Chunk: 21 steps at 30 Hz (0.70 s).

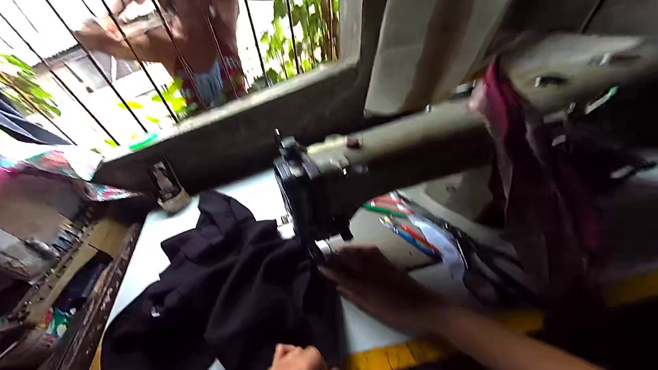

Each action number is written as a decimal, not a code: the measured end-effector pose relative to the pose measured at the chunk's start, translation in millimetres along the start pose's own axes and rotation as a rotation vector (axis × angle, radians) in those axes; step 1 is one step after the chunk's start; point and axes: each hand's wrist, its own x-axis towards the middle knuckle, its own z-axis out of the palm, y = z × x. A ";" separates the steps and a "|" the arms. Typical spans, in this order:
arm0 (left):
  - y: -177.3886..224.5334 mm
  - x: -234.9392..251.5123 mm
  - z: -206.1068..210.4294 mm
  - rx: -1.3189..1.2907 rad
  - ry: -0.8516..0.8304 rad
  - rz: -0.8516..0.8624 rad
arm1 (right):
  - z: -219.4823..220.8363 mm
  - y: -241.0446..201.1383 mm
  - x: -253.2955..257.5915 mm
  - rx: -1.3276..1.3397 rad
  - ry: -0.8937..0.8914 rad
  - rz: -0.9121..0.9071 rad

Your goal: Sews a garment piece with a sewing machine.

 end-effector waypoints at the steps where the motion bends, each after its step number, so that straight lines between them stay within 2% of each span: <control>1: 2.2 -0.4 -5.9 -0.115 0.028 -0.101 | -2.3 0.2 1.4 0.024 -0.010 -0.002; 3: 4.0 -0.6 -15.9 -0.298 0.061 -0.263 | -6.5 -0.5 3.4 0.054 -0.027 -0.004; 5: 6.2 0.8 -22.9 -0.439 0.091 -0.342 | -7.5 -1.2 3.5 0.054 -0.024 -0.018; 8: 12.3 4.1 -30.6 -0.542 0.101 -0.308 | -10.4 -4.5 4.9 0.074 -0.026 -0.034; 11: 18.1 7.1 -38.1 -0.531 0.057 -0.244 | -10.9 -12.9 9.5 0.088 -0.023 -0.078; 16: 27.7 10.2 -54.5 -0.239 0.023 -0.229 | -5.2 -22.4 18.1 0.092 0.064 -0.146; 18: 27.9 7.9 -59.5 0.037 -0.014 -0.197 | -3.2 -22.7 19.2 0.106 0.084 -0.168; 21: 22.6 5.6 -55.5 0.482 0.034 -0.123 | -3.0 -21.9 18.3 0.102 0.082 -0.186</control>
